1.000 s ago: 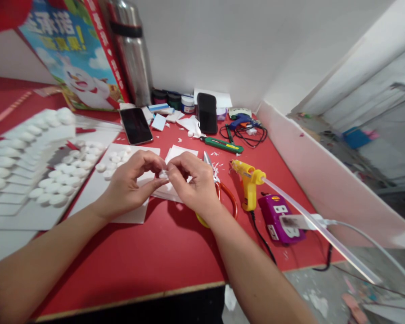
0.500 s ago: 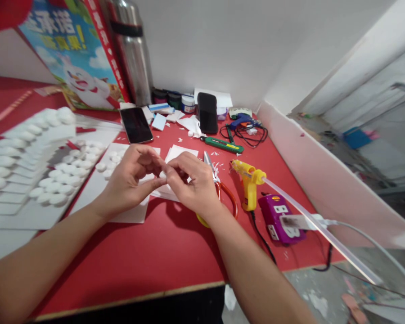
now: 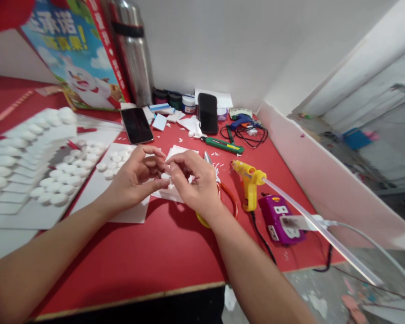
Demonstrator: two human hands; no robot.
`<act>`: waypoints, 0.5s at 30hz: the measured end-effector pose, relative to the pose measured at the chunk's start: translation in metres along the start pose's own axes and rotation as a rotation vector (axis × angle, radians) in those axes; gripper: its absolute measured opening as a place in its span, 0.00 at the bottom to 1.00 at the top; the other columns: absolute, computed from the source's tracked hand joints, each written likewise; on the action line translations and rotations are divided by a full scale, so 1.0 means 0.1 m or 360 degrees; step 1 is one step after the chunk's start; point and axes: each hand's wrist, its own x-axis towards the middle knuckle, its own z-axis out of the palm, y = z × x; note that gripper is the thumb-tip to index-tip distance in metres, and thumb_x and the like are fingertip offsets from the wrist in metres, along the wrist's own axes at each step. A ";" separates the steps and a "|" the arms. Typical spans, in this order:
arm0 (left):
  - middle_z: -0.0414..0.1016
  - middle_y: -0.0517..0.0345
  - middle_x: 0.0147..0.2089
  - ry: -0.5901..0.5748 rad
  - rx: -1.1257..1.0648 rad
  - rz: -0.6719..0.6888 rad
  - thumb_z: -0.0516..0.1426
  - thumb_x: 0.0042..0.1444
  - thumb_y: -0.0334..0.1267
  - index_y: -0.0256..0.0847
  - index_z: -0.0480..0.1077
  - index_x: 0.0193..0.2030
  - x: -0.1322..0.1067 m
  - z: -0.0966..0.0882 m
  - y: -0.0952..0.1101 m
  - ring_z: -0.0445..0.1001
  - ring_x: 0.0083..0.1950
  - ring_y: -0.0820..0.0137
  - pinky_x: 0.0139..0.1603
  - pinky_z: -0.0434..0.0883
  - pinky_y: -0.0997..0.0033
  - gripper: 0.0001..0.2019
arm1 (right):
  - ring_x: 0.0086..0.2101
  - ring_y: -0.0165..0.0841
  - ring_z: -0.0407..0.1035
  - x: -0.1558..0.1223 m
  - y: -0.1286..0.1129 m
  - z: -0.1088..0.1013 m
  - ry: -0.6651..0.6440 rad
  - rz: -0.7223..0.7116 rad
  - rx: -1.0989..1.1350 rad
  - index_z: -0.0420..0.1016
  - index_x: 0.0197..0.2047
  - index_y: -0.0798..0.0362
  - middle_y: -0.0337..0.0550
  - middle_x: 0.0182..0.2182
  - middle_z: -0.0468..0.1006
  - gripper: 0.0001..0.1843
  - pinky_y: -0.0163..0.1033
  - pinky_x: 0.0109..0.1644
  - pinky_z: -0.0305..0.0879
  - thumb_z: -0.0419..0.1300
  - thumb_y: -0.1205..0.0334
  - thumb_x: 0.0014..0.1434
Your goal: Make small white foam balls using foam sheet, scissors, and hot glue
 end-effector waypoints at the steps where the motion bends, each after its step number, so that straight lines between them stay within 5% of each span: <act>1: 0.73 0.60 0.41 -0.0006 -0.0089 -0.0067 0.67 0.58 0.31 0.44 0.61 0.54 0.01 0.00 0.00 0.75 0.39 0.71 0.41 0.74 0.69 0.23 | 0.24 0.24 0.65 0.00 0.01 0.00 0.0009 0.0048 0.0053 0.79 0.39 0.52 0.35 0.28 0.73 0.07 0.35 0.28 0.59 0.59 0.66 0.67; 9: 0.77 0.60 0.36 -0.0104 -0.0732 -0.0450 0.67 0.56 0.31 0.40 0.62 0.55 0.02 -0.01 0.04 0.77 0.30 0.71 0.34 0.73 0.71 0.24 | 0.21 0.24 0.64 0.09 0.09 -0.01 0.0132 0.0541 0.0615 0.78 0.39 0.51 0.32 0.26 0.73 0.03 0.34 0.24 0.59 0.66 0.62 0.61; 15: 0.77 0.58 0.33 -0.0227 -0.1025 -0.0544 0.67 0.56 0.31 0.37 0.66 0.55 0.02 -0.02 0.07 0.76 0.30 0.72 0.34 0.72 0.74 0.22 | 0.27 0.26 0.67 0.09 0.09 0.02 0.0118 0.0599 0.0447 0.77 0.42 0.50 0.35 0.31 0.78 0.11 0.34 0.27 0.63 0.72 0.63 0.56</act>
